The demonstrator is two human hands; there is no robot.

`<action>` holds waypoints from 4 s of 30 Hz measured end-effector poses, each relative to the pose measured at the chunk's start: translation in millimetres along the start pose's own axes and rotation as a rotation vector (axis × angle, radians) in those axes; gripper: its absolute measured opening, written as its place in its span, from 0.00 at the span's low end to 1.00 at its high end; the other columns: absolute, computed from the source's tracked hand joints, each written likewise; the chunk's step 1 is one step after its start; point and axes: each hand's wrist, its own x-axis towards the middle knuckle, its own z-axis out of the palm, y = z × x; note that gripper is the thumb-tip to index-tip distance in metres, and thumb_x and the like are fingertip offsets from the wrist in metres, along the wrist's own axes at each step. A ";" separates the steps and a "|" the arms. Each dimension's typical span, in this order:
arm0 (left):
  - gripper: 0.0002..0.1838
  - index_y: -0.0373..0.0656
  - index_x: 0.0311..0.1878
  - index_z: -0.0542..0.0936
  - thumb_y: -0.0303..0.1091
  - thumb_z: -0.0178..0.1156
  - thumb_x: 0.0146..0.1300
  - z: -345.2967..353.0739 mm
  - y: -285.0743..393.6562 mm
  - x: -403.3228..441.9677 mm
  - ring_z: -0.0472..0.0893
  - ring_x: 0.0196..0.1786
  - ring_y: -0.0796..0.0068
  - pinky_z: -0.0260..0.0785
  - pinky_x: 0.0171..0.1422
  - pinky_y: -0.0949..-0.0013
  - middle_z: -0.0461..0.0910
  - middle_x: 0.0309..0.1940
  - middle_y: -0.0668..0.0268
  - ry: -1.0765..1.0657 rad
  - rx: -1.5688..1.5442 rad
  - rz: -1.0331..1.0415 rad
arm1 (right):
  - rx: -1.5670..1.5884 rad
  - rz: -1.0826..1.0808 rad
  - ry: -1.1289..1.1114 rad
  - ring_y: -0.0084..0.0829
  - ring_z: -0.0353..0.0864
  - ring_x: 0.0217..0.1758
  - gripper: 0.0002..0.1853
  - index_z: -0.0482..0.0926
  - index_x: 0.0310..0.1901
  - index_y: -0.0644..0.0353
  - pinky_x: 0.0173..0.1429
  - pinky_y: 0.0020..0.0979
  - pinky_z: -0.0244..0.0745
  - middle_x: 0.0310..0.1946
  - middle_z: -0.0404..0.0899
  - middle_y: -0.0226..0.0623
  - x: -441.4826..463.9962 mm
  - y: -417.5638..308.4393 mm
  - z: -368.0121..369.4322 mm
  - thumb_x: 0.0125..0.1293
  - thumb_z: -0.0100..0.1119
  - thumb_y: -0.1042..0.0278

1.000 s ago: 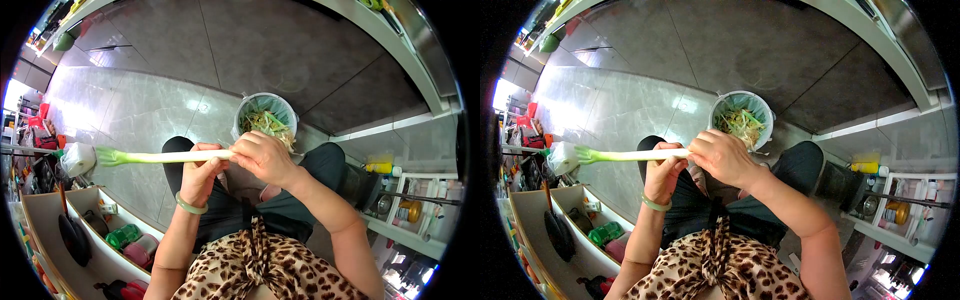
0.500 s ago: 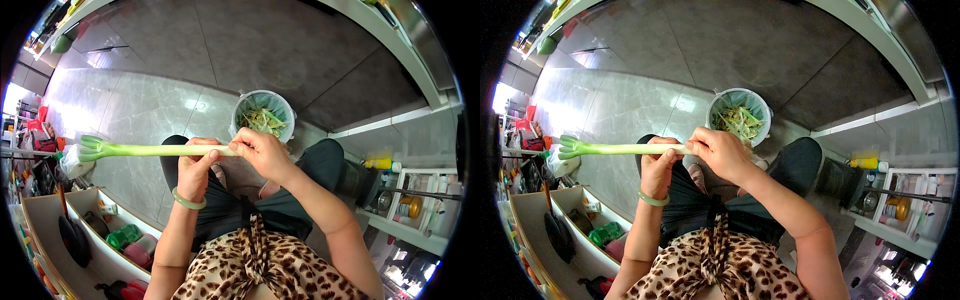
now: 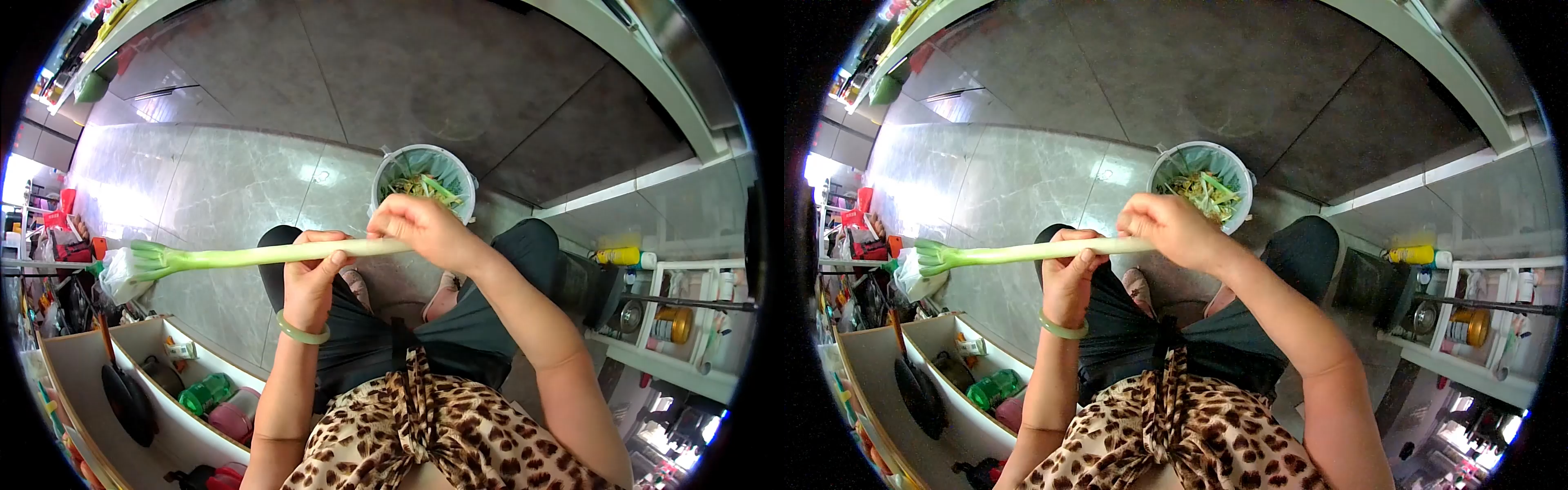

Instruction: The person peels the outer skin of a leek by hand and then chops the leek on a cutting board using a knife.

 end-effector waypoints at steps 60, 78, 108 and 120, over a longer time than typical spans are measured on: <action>0.09 0.36 0.42 0.75 0.33 0.57 0.66 -26.0 19.2 10.0 0.83 0.35 0.71 0.79 0.40 0.74 0.81 0.33 0.60 0.355 -0.169 0.002 | -0.079 0.180 -0.158 0.19 0.75 0.44 0.18 0.75 0.56 0.60 0.49 0.22 0.71 0.43 0.79 0.29 -5.9 3.6 -39.0 0.63 0.56 0.73; 0.10 0.38 0.37 0.76 0.35 0.57 0.66 -17.6 20.1 22.1 0.82 0.33 0.73 0.78 0.36 0.76 0.80 0.30 0.62 0.382 -0.194 -0.028 | -0.100 0.132 -0.059 0.20 0.75 0.43 0.16 0.77 0.52 0.63 0.50 0.24 0.71 0.41 0.79 0.31 -14.7 -0.8 -34.6 0.62 0.54 0.72; 0.09 0.41 0.38 0.72 0.36 0.59 0.64 -5.6 22.7 36.0 0.81 0.33 0.74 0.75 0.38 0.73 0.78 0.29 0.65 0.350 -0.130 -0.017 | -0.193 0.017 0.020 0.21 0.71 0.25 0.16 0.74 0.35 0.61 0.30 0.26 0.64 0.20 0.71 0.30 -24.8 13.2 -27.9 0.65 0.59 0.54; 0.05 0.40 0.37 0.73 0.32 0.55 0.64 12.4 18.8 53.3 0.79 0.40 0.67 0.74 0.54 0.66 0.78 0.33 0.63 0.435 -0.581 0.124 | -0.712 -0.282 0.254 0.37 0.72 0.17 0.22 0.72 0.24 0.60 0.24 0.34 0.66 0.14 0.70 0.36 -14.5 -20.0 -8.2 0.57 0.64 0.47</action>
